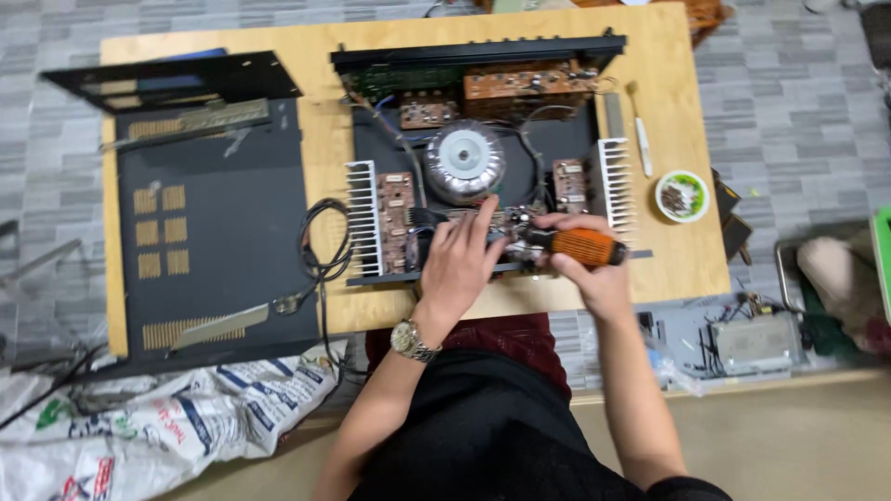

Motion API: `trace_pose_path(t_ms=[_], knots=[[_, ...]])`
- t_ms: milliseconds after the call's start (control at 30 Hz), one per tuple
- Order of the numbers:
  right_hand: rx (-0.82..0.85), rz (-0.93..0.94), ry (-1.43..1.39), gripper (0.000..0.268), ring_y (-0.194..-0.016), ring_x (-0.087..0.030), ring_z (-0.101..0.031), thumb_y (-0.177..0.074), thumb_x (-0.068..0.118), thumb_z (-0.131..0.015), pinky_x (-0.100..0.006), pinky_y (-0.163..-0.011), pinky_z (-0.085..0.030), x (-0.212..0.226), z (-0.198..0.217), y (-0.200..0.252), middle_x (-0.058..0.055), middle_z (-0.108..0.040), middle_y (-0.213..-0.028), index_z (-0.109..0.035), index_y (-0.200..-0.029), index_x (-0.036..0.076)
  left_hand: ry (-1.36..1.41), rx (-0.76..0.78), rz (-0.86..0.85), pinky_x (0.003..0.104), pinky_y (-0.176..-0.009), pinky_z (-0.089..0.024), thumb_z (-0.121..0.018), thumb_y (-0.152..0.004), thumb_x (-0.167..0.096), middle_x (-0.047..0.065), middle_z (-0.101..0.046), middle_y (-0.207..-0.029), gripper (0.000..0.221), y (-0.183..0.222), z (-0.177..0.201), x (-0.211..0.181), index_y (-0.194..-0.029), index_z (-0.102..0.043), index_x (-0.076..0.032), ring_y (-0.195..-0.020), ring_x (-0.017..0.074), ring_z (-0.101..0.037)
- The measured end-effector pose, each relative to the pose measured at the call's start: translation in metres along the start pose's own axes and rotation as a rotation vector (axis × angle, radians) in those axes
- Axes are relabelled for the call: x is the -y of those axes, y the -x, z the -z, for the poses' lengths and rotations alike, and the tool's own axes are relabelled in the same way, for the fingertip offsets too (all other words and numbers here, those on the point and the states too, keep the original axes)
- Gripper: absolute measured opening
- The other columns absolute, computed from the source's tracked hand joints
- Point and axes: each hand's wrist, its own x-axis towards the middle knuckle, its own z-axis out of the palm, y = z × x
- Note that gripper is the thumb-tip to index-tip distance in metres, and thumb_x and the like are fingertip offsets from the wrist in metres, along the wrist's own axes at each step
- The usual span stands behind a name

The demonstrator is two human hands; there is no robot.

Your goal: Repairing and cleaning the internal components of an audio amplifier using tools

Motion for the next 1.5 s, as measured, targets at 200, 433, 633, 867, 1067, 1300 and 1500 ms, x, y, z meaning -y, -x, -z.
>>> trace_pose_path(t_ms=[200, 433, 633, 867, 1067, 1300, 1500], knots=[[-0.086, -0.027, -0.152, 0.036, -0.083, -0.028, -0.076, -0.085, 0.006, -0.078, -0.037, -0.069, -0.067, -0.013, -0.004, 0.021, -0.031, -0.065, -0.119, -0.058, -0.112, -0.005, -0.07, 0.023, -0.092, 0.034, -0.086, -0.05, -0.063, -0.102, -0.024, -0.002, -0.049, -0.083, 0.019, 0.011, -0.011, 0.013, -0.119, -0.066, -0.016, -0.083, 0.0202, -0.065], [-0.009, 0.005, 0.181, 0.038, -0.124, -0.041, -0.064, -0.078, 0.006, -0.083, -0.054, -0.105, -0.049, 0.005, 0.017, 0.042, -0.03, -0.069, -0.119, -0.065, -0.11, -0.006, -0.144, -0.136, -0.198, 0.039, -0.082, -0.053, -0.064, -0.101, -0.025, 0.002, -0.041, -0.084, 0.01, 0.013, -0.018, 0.015, -0.104, -0.068, -0.017, -0.073, 0.0236, -0.054], [-0.066, 0.082, 0.535, 0.04, -0.111, -0.038, -0.07, -0.08, -0.002, -0.085, -0.049, -0.095, -0.054, 0.008, -0.01, 0.047, -0.023, -0.071, -0.114, -0.065, -0.114, -0.006, -0.145, -0.205, -0.174, 0.041, -0.08, -0.052, -0.064, -0.101, -0.024, 0.01, -0.05, -0.106, 0.015, 0.017, 0.033, 0.014, -0.11, -0.069, -0.014, -0.085, 0.0271, -0.056], [0.129, 0.447, 0.845, 0.037, -0.1, -0.032, -0.072, -0.08, 0.011, -0.087, -0.044, -0.086, -0.056, -0.002, -0.049, 0.012, -0.01, -0.076, -0.113, -0.073, -0.115, 0.007, -0.16, 0.011, -0.052, 0.036, -0.074, -0.046, -0.065, -0.1, -0.031, 0.004, -0.058, -0.098, 0.019, 0.047, 0.071, 0.058, -0.108, -0.068, -0.013, -0.084, 0.0234, -0.059], [0.15, 0.479, 0.837, 0.03, -0.096, -0.031, -0.072, -0.086, 0.015, -0.081, -0.043, -0.082, -0.056, -0.004, -0.054, 0.01, -0.008, -0.077, -0.113, -0.074, -0.115, 0.009, -0.134, 0.07, 0.015, 0.039, -0.084, -0.041, -0.069, -0.097, -0.039, 0.002, -0.062, -0.096, 0.026, 0.041, 0.086, 0.049, -0.099, -0.068, -0.013, -0.092, 0.0247, -0.059], [0.187, 0.422, 0.857, 0.033, -0.103, -0.032, -0.071, -0.089, 0.017, -0.078, -0.043, -0.085, -0.055, 0.002, -0.052, 0.011, -0.009, -0.075, -0.117, -0.071, -0.12, 0.009, 0.009, 0.125, 0.064, 0.035, -0.069, -0.046, -0.061, -0.105, -0.026, 0.004, -0.058, -0.075, 0.026, 0.023, 0.064, 0.047, -0.084, -0.062, -0.011, -0.076, 0.0247, -0.064], [0.183, 0.487, 0.927, 0.022, -0.105, -0.036, -0.069, -0.095, 0.014, -0.072, -0.046, -0.09, -0.052, 0.018, -0.008, -0.007, -0.013, -0.074, -0.114, -0.071, -0.115, 0.006, 0.033, 0.217, 0.144, 0.035, -0.065, -0.046, -0.052, -0.107, -0.025, 0.002, -0.06, -0.067, 0.034, 0.026, 0.058, 0.051, -0.075, -0.058, -0.015, -0.07, 0.0247, -0.066]])
